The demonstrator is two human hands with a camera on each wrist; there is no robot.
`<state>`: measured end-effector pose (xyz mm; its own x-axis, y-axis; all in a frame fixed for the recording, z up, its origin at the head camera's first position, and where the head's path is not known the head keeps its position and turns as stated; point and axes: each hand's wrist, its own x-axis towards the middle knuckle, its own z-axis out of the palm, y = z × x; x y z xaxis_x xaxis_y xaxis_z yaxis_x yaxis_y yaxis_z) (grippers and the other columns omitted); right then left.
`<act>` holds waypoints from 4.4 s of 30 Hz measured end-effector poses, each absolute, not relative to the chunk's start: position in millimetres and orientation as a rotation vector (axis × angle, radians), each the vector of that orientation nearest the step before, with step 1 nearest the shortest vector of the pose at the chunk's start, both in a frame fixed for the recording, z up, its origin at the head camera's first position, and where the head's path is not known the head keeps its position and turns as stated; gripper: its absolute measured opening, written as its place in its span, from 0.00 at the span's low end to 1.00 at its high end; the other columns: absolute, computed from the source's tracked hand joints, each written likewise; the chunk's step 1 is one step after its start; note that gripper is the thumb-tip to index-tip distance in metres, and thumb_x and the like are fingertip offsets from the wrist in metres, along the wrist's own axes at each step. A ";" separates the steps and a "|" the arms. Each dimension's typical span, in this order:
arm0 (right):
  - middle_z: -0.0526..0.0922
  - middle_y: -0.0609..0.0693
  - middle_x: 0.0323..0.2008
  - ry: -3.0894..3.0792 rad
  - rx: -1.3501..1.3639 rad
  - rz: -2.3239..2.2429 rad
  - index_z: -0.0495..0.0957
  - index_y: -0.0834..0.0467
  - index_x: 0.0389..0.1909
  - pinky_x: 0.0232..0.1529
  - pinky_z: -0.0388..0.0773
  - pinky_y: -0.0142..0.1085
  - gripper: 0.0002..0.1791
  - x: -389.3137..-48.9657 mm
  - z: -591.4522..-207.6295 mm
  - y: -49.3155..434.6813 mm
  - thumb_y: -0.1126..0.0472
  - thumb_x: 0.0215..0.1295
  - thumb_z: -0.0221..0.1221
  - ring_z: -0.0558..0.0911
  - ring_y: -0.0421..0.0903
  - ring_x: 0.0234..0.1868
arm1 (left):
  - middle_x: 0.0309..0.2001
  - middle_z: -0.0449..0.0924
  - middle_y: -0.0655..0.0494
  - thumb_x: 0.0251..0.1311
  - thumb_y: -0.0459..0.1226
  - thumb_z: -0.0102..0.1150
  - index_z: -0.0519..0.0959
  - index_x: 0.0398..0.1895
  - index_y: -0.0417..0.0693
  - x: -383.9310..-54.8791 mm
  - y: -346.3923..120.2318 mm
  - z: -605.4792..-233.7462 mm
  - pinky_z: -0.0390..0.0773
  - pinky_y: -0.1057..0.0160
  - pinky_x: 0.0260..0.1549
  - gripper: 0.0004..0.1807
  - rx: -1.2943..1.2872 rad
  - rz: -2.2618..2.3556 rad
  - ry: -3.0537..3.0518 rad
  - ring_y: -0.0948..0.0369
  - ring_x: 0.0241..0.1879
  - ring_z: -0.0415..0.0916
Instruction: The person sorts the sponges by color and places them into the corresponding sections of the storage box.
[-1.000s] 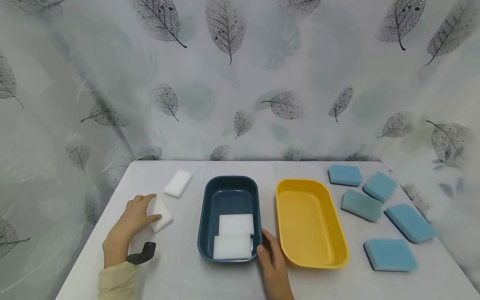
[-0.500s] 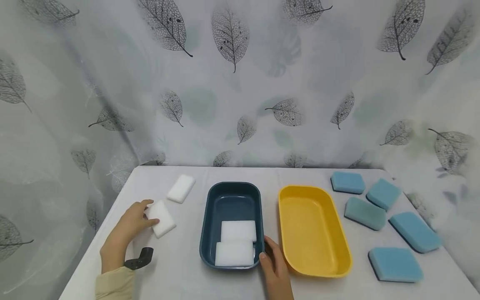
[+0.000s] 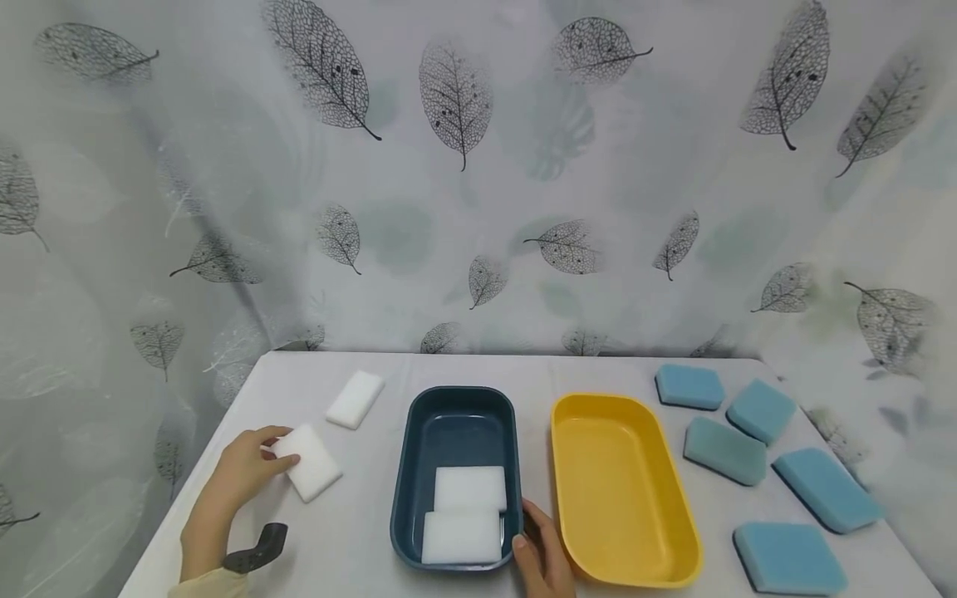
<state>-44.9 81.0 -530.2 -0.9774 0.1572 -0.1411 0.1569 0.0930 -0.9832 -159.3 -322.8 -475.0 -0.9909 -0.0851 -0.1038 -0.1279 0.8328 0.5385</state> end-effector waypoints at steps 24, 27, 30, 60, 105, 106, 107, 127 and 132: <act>0.75 0.62 0.70 -2.345 -0.335 2.062 0.68 0.63 0.72 0.61 0.71 0.15 0.25 -45.7 -529.2 80.6 0.57 0.80 0.53 0.77 0.49 0.68 | 0.52 0.77 0.54 0.73 0.43 0.62 0.62 0.69 0.28 -161.5 -324.8 -463.7 0.89 0.60 0.50 0.34 -0.399 1.749 2.386 0.69 0.44 0.85; 0.75 0.62 0.69 -2.318 -0.337 2.077 0.69 0.63 0.72 0.59 0.68 0.13 0.25 -47.9 -529.4 80.4 0.58 0.80 0.53 0.76 0.43 0.66 | 0.49 0.78 0.57 0.73 0.42 0.63 0.62 0.68 0.28 -164.3 -319.9 -458.7 0.89 0.59 0.51 0.33 -0.377 1.779 2.373 0.69 0.43 0.85; 0.74 0.63 0.70 -2.327 -0.348 2.086 0.68 0.64 0.73 0.59 0.68 0.12 0.25 -47.9 -529.6 80.8 0.60 0.79 0.52 0.76 0.49 0.68 | 0.48 0.78 0.58 0.72 0.42 0.64 0.63 0.66 0.29 -165.3 -314.0 -457.1 0.89 0.59 0.50 0.32 -0.371 1.792 2.359 0.69 0.42 0.86; 0.72 0.67 0.69 -2.367 -0.248 2.065 0.64 0.66 0.73 0.60 0.76 0.18 0.26 -47.7 -529.2 80.4 0.59 0.81 0.51 0.77 0.59 0.67 | 0.60 0.74 0.38 0.71 0.41 0.64 0.67 0.77 0.62 -166.9 -193.7 -447.9 0.89 0.59 0.47 0.33 -0.083 1.679 2.581 0.54 0.49 0.85; 0.75 0.61 0.69 -2.350 -0.379 2.042 0.68 0.63 0.72 0.59 0.72 0.14 0.24 -43.0 -528.0 80.5 0.62 0.78 0.52 0.77 0.49 0.67 | 0.64 0.78 0.56 0.61 0.47 0.74 0.75 0.70 0.50 -176.4 -142.9 -452.9 0.79 0.51 0.66 0.35 0.700 0.888 2.907 0.55 0.65 0.76; 0.75 0.61 0.69 -2.350 -0.378 2.036 0.69 0.63 0.72 0.59 0.72 0.14 0.24 -43.0 -528.5 80.8 0.62 0.78 0.53 0.78 0.44 0.65 | 0.64 0.78 0.56 0.62 0.47 0.74 0.75 0.70 0.50 -177.8 -143.6 -454.2 0.79 0.51 0.66 0.34 0.725 0.881 2.901 0.55 0.65 0.76; 0.75 0.61 0.68 -2.345 -0.365 2.028 0.69 0.63 0.71 0.59 0.72 0.14 0.24 -42.6 -529.4 80.9 0.62 0.78 0.53 0.78 0.38 0.64 | 0.64 0.78 0.56 0.62 0.47 0.73 0.75 0.69 0.51 -179.4 -144.6 -456.0 0.80 0.51 0.65 0.33 0.755 0.862 2.901 0.56 0.65 0.77; 0.75 0.64 0.68 -2.294 -0.219 2.047 0.68 0.66 0.71 0.62 0.72 0.16 0.25 -48.0 -537.0 75.6 0.62 0.78 0.54 0.74 0.23 0.59 | 0.56 0.79 0.53 0.70 0.50 0.65 0.76 0.61 0.46 -202.1 -152.9 -467.0 0.84 0.58 0.52 0.25 1.083 0.448 2.886 0.61 0.50 0.79; 0.75 0.65 0.67 -2.280 -0.173 2.031 0.68 0.67 0.71 0.63 0.73 0.16 0.25 -47.7 -536.0 77.4 0.62 0.78 0.54 0.74 0.23 0.60 | 0.52 0.80 0.55 0.68 0.52 0.66 0.76 0.60 0.49 -203.5 -149.4 -471.5 0.83 0.59 0.48 0.25 1.185 0.253 2.921 0.61 0.46 0.76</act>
